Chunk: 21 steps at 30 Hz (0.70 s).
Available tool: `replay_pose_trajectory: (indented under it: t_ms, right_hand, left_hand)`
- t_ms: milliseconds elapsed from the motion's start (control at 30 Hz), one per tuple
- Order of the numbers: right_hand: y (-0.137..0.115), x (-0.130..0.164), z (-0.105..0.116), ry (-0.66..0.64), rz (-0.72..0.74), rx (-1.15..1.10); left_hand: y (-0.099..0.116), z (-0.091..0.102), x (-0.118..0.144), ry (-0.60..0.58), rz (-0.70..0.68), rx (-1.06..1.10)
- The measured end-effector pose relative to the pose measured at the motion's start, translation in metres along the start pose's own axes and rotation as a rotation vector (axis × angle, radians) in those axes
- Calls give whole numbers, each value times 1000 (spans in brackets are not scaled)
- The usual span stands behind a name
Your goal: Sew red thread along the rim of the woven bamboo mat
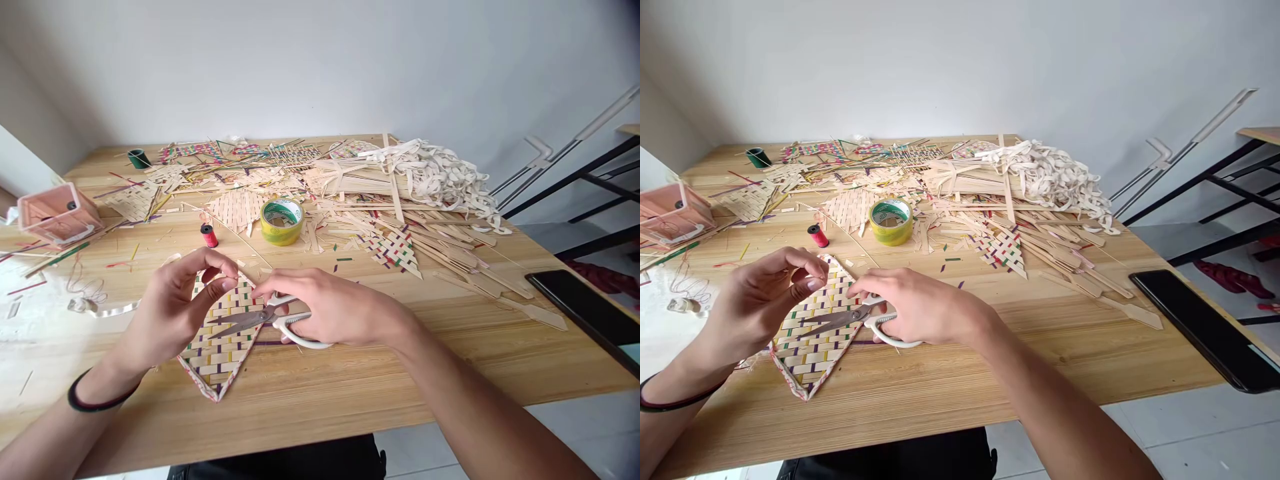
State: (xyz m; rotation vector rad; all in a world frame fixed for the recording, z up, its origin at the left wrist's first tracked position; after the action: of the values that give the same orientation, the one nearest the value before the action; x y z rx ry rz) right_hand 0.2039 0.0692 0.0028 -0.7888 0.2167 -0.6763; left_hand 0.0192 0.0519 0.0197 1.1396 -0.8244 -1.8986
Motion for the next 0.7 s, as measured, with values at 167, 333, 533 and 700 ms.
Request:
replay_pose_trajectory:
  t_ms: [167,333,533,700]
  right_hand:
    - [0,2,-1,-7,1,-10]
    - [2,2,-3,17,-27,31]
    - [5,5,5,21,-47,30]
    - [5,7,11,65,-36,-14]
  left_hand:
    - [-1,0,1,14,18,28]
    - [2,4,0,75,11,38]
    - [-1,5,-2,70,15,20]
    - [-2,3,0,40,15,13]
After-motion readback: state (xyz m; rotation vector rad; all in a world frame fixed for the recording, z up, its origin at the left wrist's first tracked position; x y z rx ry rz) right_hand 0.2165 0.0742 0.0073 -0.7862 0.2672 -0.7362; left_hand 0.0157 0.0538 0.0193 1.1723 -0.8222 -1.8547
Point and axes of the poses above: each hand's wrist, its own x-axis away from the middle knuckle, its own z-axis out of the back of the hand, y = z × x, the point moved 6 cm from there along -x, towards the middle knuckle, and after that the axes turned 8 degrees about -z, right-handed, at the moved point
